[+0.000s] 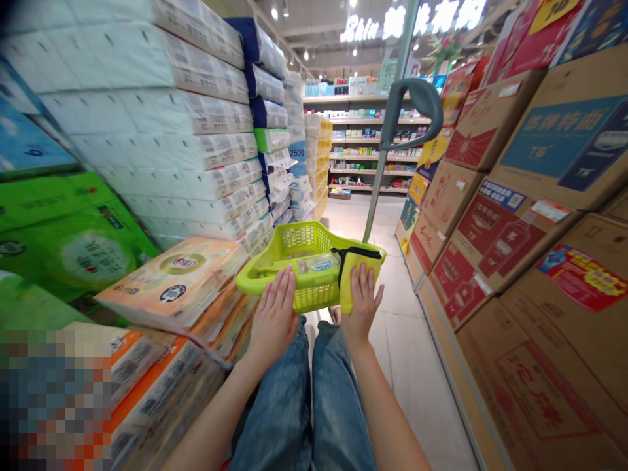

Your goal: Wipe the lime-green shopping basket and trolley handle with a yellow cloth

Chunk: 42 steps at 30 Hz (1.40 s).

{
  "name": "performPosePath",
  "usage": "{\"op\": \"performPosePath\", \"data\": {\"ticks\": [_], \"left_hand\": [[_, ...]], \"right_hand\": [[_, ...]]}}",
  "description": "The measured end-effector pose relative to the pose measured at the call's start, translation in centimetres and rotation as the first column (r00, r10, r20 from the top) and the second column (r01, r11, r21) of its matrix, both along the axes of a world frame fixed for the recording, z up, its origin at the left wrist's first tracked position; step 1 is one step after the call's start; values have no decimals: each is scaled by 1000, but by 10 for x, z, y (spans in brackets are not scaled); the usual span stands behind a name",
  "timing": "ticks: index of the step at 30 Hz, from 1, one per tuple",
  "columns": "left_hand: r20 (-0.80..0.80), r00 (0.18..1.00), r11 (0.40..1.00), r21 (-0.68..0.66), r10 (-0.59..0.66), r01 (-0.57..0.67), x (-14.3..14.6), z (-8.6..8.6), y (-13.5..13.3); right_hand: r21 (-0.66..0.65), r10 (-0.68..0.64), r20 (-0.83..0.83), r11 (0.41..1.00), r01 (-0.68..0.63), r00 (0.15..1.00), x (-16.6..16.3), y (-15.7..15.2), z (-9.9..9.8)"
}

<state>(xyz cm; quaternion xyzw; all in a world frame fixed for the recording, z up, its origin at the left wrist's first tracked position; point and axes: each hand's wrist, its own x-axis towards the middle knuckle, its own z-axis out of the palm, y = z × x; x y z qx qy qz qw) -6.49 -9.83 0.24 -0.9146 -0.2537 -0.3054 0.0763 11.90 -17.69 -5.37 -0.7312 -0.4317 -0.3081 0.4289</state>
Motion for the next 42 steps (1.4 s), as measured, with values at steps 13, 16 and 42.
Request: {"op": "performPosePath", "data": {"ticks": [13,16,42], "left_hand": [[-37,999,1000,22,16,-16,-2,-1,1],[-26,1000,1000,14,7,-7,-1,-1,1],[-21,1000,1000,20,10,-10,0,-5,2]], "right_hand": [[-115,151,237,985,-126,960,-30,5,4],[-50,62,135,997,-55,989,-3,-2,3],[19,32,75,999,-34,997,-21,10,6]]}}
